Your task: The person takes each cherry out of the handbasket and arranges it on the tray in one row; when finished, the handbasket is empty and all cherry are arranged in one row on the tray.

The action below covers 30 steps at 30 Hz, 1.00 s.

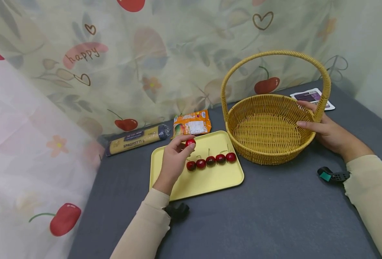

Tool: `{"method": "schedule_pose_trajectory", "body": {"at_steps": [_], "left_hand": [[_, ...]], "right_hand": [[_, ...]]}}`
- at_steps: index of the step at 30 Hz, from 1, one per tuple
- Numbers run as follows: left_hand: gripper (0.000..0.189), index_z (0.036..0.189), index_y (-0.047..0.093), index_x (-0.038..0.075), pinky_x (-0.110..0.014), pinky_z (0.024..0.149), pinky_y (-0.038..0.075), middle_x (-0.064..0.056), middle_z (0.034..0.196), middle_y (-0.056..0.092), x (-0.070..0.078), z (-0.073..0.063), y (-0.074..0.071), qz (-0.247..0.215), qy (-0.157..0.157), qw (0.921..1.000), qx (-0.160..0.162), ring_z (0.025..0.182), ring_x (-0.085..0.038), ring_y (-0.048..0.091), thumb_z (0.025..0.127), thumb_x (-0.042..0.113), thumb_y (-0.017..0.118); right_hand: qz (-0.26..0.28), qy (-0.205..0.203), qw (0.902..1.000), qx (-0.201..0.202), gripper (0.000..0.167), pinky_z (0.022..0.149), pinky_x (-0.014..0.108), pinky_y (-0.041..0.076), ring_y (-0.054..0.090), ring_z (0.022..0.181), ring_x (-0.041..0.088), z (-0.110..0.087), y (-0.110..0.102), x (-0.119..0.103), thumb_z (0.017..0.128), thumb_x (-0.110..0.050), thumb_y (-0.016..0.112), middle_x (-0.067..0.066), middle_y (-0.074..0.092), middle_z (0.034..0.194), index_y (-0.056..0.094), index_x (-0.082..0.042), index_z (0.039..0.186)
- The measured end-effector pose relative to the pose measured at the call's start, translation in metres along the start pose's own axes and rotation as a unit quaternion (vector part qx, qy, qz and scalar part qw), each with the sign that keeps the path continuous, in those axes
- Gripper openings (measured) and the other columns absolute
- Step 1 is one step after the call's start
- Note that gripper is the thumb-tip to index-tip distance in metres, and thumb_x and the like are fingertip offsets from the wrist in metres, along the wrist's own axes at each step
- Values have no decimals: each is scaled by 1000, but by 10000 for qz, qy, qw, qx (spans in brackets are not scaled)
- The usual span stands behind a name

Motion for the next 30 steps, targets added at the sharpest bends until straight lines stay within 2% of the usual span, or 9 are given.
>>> {"method": "schedule_pose_trajectory", "body": {"at_steps": [6, 10, 14, 20, 25, 30], "left_hand": [[25, 128, 77, -1, -36, 79, 57, -13, 111, 70, -12, -8, -20, 11, -259, 9992, 307, 90, -27, 69, 105, 7, 74], [25, 129, 77, 1, -33, 78, 56, -14, 109, 71, -20, -11, -31, 38, -399, 9983, 414, 91, -27, 69, 106, 8, 72], [24, 129, 77, 1, -31, 77, 56, -14, 108, 73, -30, -17, -39, 65, -684, 9965, 468, 93, -28, 69, 106, 9, 73], [25, 128, 78, 2, -32, 77, 59, -15, 110, 74, -45, -28, -45, 122, -1148, 9929, 289, 95, -35, 70, 104, 9, 76], [26, 127, 79, 6, -30, 73, 54, -11, 108, 75, -52, -36, -47, 433, -1418, 9889, 139, 88, -28, 68, 102, 10, 79], [25, 124, 81, 11, -33, 73, 50, -9, 110, 73, -55, -40, -47, 694, -1519, 9859, -47, 88, -27, 65, 100, 15, 82]], "right_hand": [[136, -16, 9999, -11, 70, 96, 23, 51, 65, 121, 16, 0, 0, -3, 110, 5, 52, 12, 50, 152, 25, -15, 171], [123, -8, 9999, 36, 70, 96, 23, 51, 66, 120, 16, 0, -1, -4, 110, 5, 53, 12, 50, 151, 25, -16, 171], [46, 51, 10000, 29, 71, 97, 23, 50, 66, 120, 16, 0, 1, -4, 110, 3, 53, 12, 49, 152, 24, -17, 171], [8, 2, 10000, 53, 71, 99, 23, 48, 64, 123, 16, 0, 1, -3, 110, 4, 54, 13, 48, 153, 23, -15, 171], [-16, 30, 10000, 38, 71, 99, 24, 48, 64, 123, 16, 0, 2, -3, 110, 3, 54, 12, 50, 152, 23, -16, 171], [15, -26, 10000, 23, 70, 98, 23, 48, 65, 122, 16, 0, 3, -4, 110, 4, 53, 12, 50, 152, 24, -15, 171]]}}
Point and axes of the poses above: each hand's wrist, its own z-axis towards the middle knuckle, its own y-axis out of the palm, x = y × z, the point moved 7 cm from there along z, towards the middle knuckle
